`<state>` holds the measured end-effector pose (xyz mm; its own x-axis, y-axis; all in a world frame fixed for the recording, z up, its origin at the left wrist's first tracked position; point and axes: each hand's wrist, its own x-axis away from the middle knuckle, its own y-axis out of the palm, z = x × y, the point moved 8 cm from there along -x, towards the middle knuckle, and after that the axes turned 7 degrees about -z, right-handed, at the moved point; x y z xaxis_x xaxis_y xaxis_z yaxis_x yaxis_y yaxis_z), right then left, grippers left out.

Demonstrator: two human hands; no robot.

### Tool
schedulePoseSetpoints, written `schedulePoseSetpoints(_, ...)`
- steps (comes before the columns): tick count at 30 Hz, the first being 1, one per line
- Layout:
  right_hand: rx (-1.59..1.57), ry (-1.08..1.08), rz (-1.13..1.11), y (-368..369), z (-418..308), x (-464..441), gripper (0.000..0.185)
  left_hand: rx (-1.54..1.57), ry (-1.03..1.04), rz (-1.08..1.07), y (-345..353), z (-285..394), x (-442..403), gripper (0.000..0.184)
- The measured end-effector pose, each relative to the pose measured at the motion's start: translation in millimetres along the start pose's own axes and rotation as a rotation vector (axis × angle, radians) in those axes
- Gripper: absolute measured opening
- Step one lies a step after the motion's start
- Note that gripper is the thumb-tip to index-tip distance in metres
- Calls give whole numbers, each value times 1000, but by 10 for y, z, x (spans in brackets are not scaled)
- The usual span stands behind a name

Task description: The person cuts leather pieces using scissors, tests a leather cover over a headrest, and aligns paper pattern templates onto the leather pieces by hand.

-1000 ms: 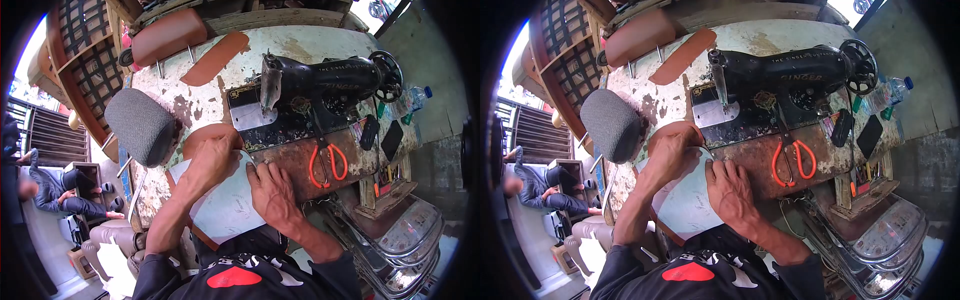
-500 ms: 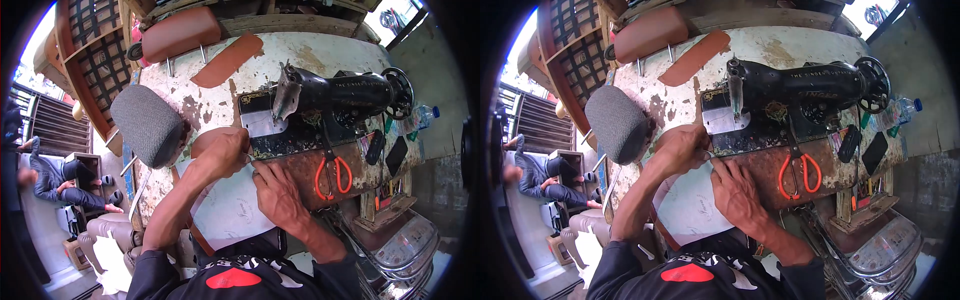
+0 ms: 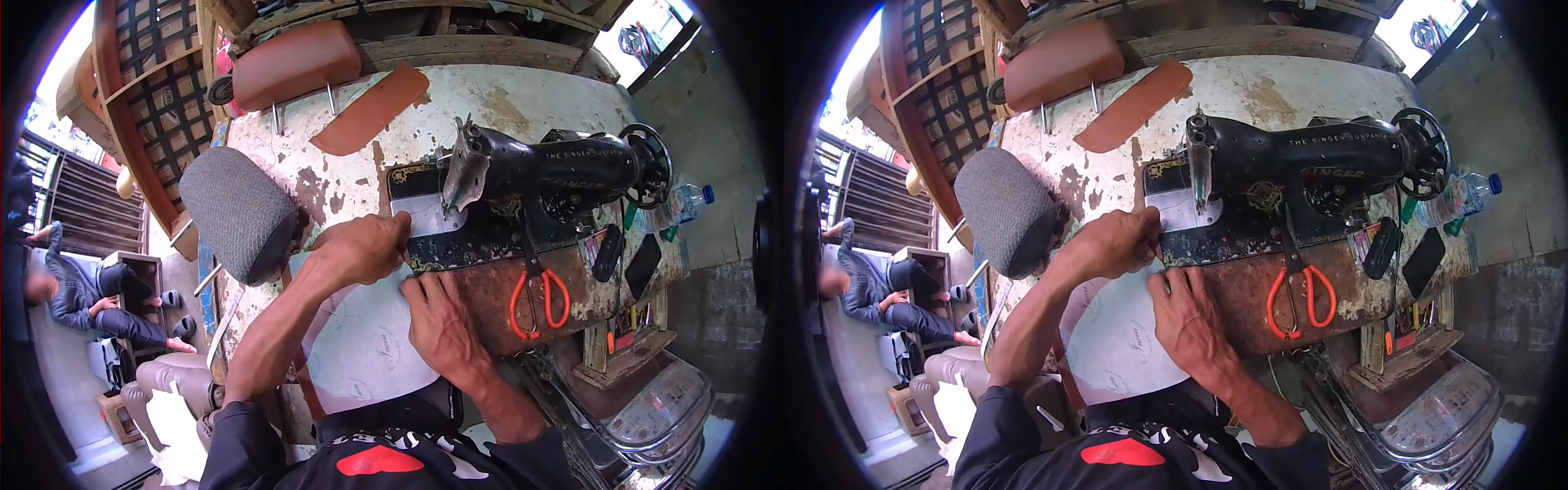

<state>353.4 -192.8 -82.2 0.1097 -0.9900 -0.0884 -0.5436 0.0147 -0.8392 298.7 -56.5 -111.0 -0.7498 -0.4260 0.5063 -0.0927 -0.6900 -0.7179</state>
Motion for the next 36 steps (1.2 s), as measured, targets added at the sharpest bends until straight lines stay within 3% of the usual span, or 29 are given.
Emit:
schedulePoseSetpoints(5, 31, 44, 73, 33, -13, -47, 26, -93, -55, 0, -143, 160, -1, 24)
schedulePoseSetpoints(8, 80, 36, 87, 21, -45, -60, 31, 6, -101, -117, -131, 172, -31, 23)
schedulePoseSetpoints(13, 111, 75, 54, 44, -52, -108, 33, -91, 38, -29, -93, 210, -112, 23)
schedulePoseSetpoints(17, 159, 164, 17, 101, -51, -156, 35, -25, 26, -43, -56, 150, -115, 25)
schedulePoseSetpoints(19, 163, 187, -28, 56, -75, -198, 35, -58, 123, 148, -146, 117, 27, 23)
schedulePoseSetpoints(23, 155, 213, -59, 31, -59, -218, 36, -99, -10, 61, -251, -69, 163, 19)
schedulePoseSetpoints(26, 148, 209, -29, 56, -63, -214, 35, -178, 122, 266, -369, -42, 99, 17)
schedulePoseSetpoints(36, 59, 229, -22, 73, 14, -172, 33, -283, 117, 264, -373, 91, -66, 17)
